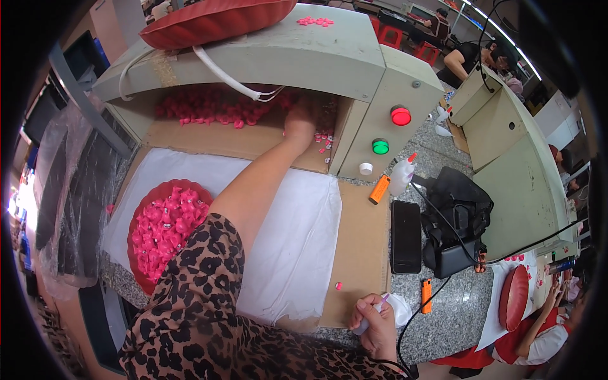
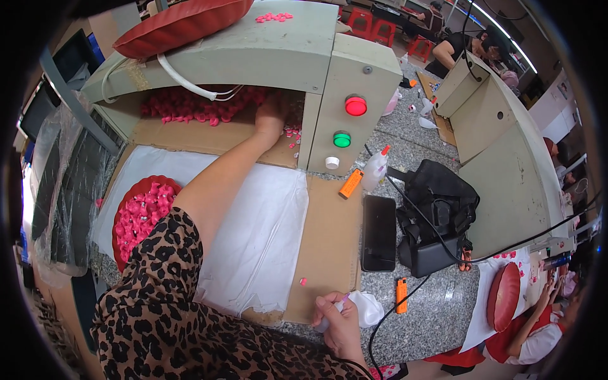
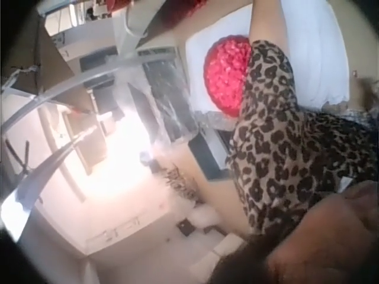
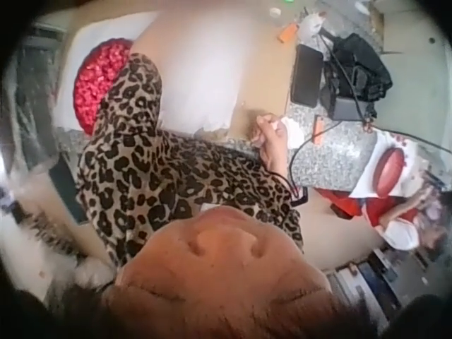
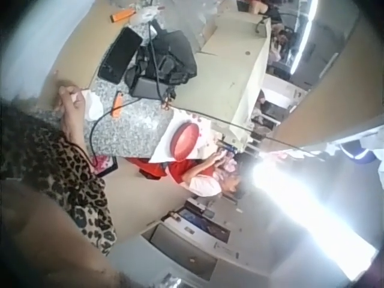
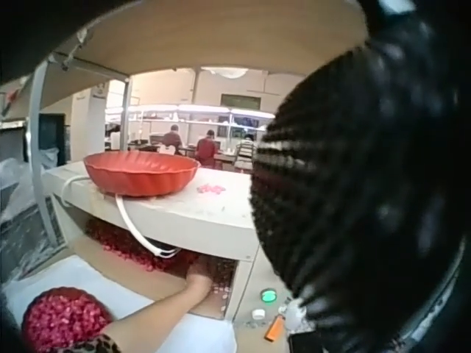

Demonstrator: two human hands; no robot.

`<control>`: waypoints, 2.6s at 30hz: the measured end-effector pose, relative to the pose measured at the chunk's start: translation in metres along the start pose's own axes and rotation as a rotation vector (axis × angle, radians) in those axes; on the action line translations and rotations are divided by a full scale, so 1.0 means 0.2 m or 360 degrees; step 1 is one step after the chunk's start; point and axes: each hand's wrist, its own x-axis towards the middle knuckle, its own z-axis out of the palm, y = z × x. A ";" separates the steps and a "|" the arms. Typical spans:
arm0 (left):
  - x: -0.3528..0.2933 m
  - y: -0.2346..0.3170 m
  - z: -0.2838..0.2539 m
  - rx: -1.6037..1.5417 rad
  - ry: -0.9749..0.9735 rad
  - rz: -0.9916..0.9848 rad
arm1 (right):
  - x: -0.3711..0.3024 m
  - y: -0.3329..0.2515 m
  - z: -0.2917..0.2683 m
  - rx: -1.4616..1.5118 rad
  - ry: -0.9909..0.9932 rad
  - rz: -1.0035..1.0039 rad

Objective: The person applies glue from a squeeze bottle onto pink craft pieces, attaches small components to them by hand, reaches into a heating machine to retrieve more pieces, and glues additional components together.

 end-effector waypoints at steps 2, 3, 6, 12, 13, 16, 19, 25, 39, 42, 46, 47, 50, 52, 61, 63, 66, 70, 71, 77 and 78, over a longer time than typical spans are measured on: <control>0.03 -0.02 0.00 -0.0085 0.0047 -0.0159 | 0.00 0.01 -0.01 -0.0015 -0.0006 0.0003; 0.05 -0.04 -0.03 -0.0162 0.0117 -0.0330 | -0.01 0.01 -0.01 0.0036 -0.0034 -0.0019; -0.02 0.05 -0.07 -0.1129 0.0013 -0.0908 | -0.01 -0.01 -0.02 0.0120 -0.0018 -0.0044; -0.65 0.41 -0.45 -0.0999 -0.1125 -0.0878 | 0.03 -0.02 -0.03 0.0151 0.0126 0.0016; -0.78 0.47 -0.49 -0.0890 -0.1317 -0.0727 | 0.06 -0.02 -0.01 0.0120 0.0179 -0.0040; -1.11 0.50 -0.50 -0.1002 -0.1493 -0.0188 | 0.07 0.00 0.00 0.0048 0.0201 -0.0140; -1.24 0.57 -0.55 -0.0945 -0.1344 0.0121 | 0.08 0.01 0.00 -0.0044 0.0200 -0.0225; -1.30 0.56 -0.53 -0.0768 -0.1124 0.0617 | 0.07 0.01 -0.01 -0.0208 0.0081 -0.0322; -1.16 0.53 -0.60 -0.0734 -0.1092 0.0683 | 0.08 0.02 -0.01 -0.0302 0.0191 -0.0451; -1.00 0.43 -0.58 -0.0647 -0.0949 0.0582 | 0.08 0.01 0.00 -0.0216 0.0230 -0.0450; -0.65 0.20 -0.51 -0.0346 -0.0691 0.0575 | 0.06 0.00 0.00 -0.0092 0.0240 -0.0401; -0.54 0.13 -0.48 -0.0241 -0.0615 0.0489 | 0.06 0.00 0.01 -0.0093 0.0243 -0.0401; -0.18 -0.08 -0.37 0.0205 -0.0304 0.0424 | 0.05 0.00 0.03 -0.0128 0.0230 -0.0407; 0.01 -0.17 -0.30 0.0457 -0.0195 0.0389 | 0.05 0.01 0.03 -0.0118 0.0243 -0.0368; 0.34 -0.08 -0.11 0.0533 -0.0606 0.0230 | 0.03 -0.06 0.01 -0.0230 0.0240 -0.0126; 0.43 -0.24 -0.17 0.1011 -0.0295 0.0746 | 0.04 -0.06 0.00 -0.0294 0.0262 -0.0056; 0.46 -0.34 -0.27 0.0513 -0.0201 0.0823 | 0.06 0.00 -0.03 -0.0157 0.0261 -0.0161; 0.52 -0.62 -0.29 0.0733 -0.0581 0.0437 | 0.06 0.01 -0.02 -0.0241 0.0221 -0.0179; 0.50 -0.68 -0.26 0.0733 -0.0579 0.0435 | 0.07 0.02 -0.02 -0.0243 0.0223 -0.0184; 0.30 -0.51 -0.30 0.1135 -0.0616 0.0375 | 0.05 0.01 -0.01 -0.0234 0.0265 -0.0199; 0.33 -0.54 -0.28 0.1056 -0.0523 0.0339 | 0.05 0.01 -0.02 -0.0249 0.0247 -0.0198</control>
